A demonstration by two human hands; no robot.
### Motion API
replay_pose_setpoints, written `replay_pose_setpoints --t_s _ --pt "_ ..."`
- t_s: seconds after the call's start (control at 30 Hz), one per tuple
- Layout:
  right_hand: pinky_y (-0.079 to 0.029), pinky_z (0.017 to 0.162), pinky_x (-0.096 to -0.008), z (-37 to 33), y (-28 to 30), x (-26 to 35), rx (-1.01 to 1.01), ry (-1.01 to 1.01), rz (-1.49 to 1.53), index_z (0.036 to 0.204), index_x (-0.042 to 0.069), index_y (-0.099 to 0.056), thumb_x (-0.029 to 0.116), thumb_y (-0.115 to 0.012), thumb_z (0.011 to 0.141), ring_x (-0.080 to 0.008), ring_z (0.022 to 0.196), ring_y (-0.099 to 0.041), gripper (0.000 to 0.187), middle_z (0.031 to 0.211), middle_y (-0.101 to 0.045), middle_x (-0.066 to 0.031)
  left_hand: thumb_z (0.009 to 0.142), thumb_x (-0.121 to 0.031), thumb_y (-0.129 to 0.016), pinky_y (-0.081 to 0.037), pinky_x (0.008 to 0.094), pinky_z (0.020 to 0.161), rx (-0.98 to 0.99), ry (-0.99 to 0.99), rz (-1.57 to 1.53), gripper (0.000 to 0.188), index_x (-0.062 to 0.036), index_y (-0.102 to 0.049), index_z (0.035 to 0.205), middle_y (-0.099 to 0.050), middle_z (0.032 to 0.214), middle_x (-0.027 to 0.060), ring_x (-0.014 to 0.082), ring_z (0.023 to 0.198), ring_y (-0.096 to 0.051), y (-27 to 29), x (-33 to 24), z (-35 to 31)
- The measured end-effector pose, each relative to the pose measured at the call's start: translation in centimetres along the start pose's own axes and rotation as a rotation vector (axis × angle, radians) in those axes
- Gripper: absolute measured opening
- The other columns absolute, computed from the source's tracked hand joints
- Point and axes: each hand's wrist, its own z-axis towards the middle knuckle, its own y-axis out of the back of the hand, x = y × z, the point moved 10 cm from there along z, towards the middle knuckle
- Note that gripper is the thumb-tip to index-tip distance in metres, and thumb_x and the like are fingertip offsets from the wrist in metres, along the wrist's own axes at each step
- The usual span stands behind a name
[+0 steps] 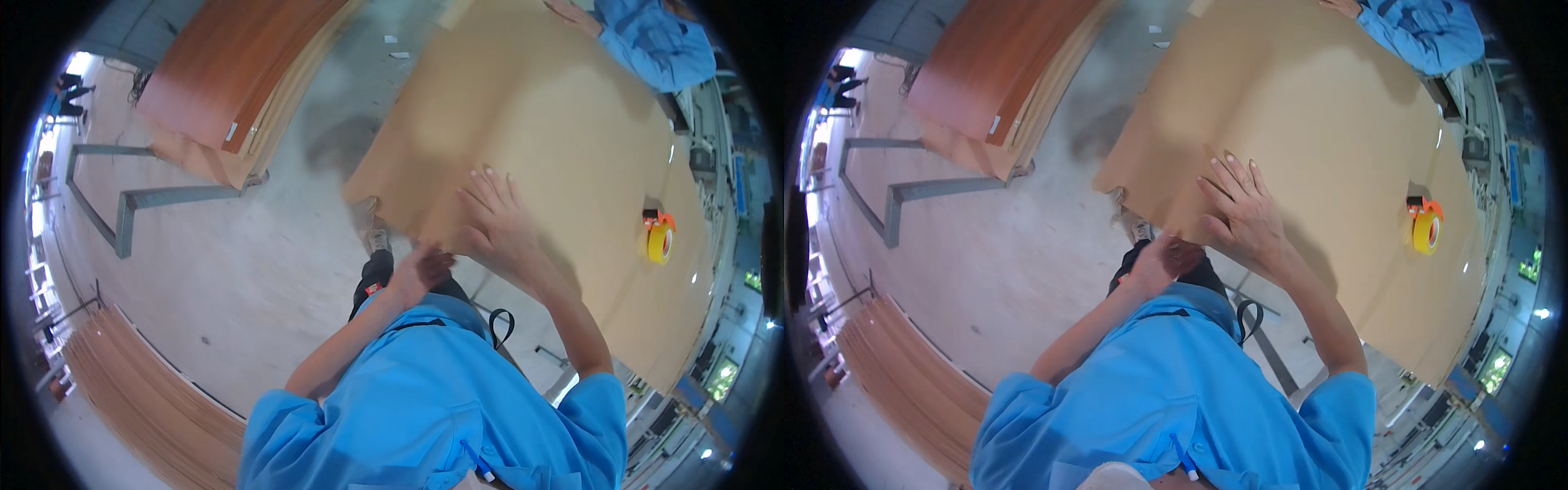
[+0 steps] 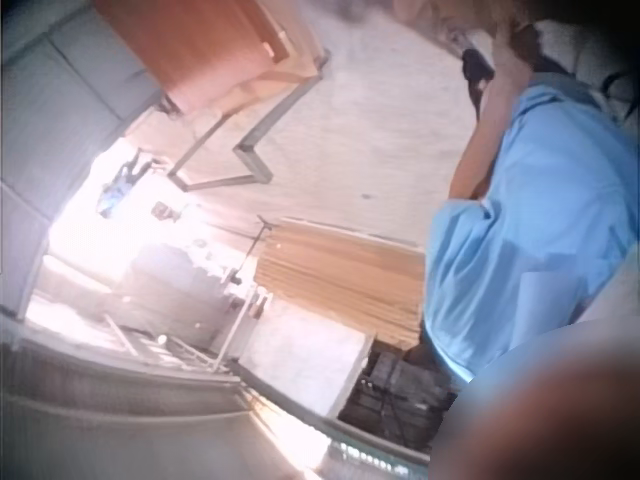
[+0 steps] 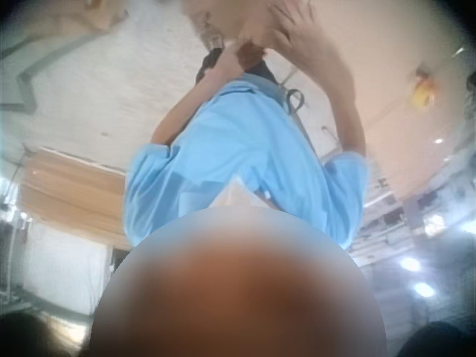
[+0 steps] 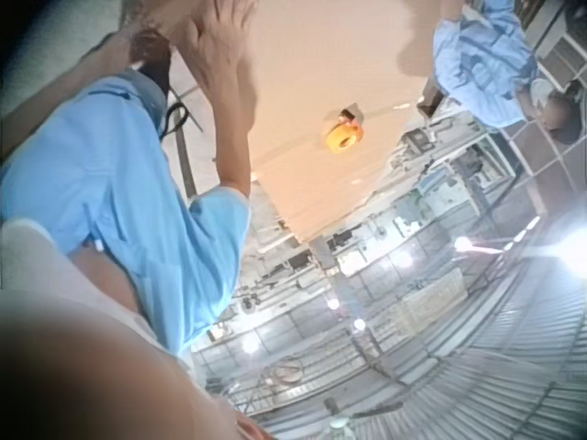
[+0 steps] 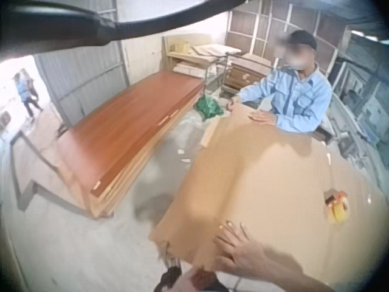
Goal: The person tapes together two large cardboard sheets on a work table using a tape dispenser, then uses a utility knife to cut and trim the joined cardboard. A coworker assists by holding the sheets steady.
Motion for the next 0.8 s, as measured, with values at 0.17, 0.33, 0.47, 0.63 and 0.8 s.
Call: replay_pose_setpoints --t_s 0.17,0.33,0.47,0.63,0.8 --pt "-0.02 0.131 -0.0585 0.8 -0.5 -0.4 -0.003 0.062 -0.049 0.153 0.015 -0.057 0.044 -0.063 0.101 -0.0354 0.159 -0.032 0.06 0.168 -0.043 -0.0136 0.098 -0.03 -0.081 -0.049 0.0495 0.112 0.267 -0.331 0.066 0.059 -0.0156 -0.053 0.148 -0.065 0.138 0.003 0.0227 0.125 -0.064 -7.7 -0.8 0.2" --pt "-0.029 0.13 -0.0534 -0.3 0.8 -2.2 -0.09 0.151 0.199 0.15 0.012 -0.059 0.031 -0.072 0.097 -0.0327 0.153 -0.044 0.058 0.16 -0.053 -0.0128 0.099 -0.029 -0.078 -0.053 0.0461 0.108 0.103 -0.424 0.185 0.048 -0.0137 -0.059 0.141 -0.069 0.131 0.002 0.0214 0.12 -0.067 -7.1 -1.4 0.3" --pt "-0.033 0.129 -0.0509 -0.7 1.4 -1.9 -0.141 0.249 0.108 0.148 0.01 -0.059 0.024 -0.075 0.094 -0.0329 0.148 -0.049 0.058 0.155 -0.057 -0.0125 0.099 -0.028 -0.078 -0.057 0.0433 0.102 0.12 -0.366 -0.025 0.043 -0.0122 -0.063 0.136 -0.071 0.126 0.0032 0.0222 0.119 -0.068 -6.5 -1.2 1.4" --pt "-0.029 0.131 -0.0508 0.4 -0.3 -1.4 0.026 0.244 0.025 0.145 0.009 -0.062 0.036 -0.069 0.097 -0.0314 0.15 -0.046 0.055 0.154 -0.057 -0.0136 0.099 -0.024 -0.075 -0.058 0.0443 0.103 0.134 -0.394 -0.284 0.041 -0.012 -0.063 0.136 -0.071 0.131 0.0061 0.0257 0.121 -0.068 -5.2 -1.6 3.2" --pt "-0.029 0.13 -0.0504 0.8 0.2 -1.0 -0.024 0.31 0.024 0.142 0.005 -0.063 0.042 -0.066 0.098 -0.0315 0.147 -0.048 0.058 0.151 -0.059 -0.0146 0.101 -0.017 -0.072 -0.057 0.0482 0.107 0.122 -0.475 -0.336 0.041 -0.0093 -0.061 0.139 -0.069 0.134 0.0089 0.0281 0.123 -0.068 -4.3 -2.7 4.3"
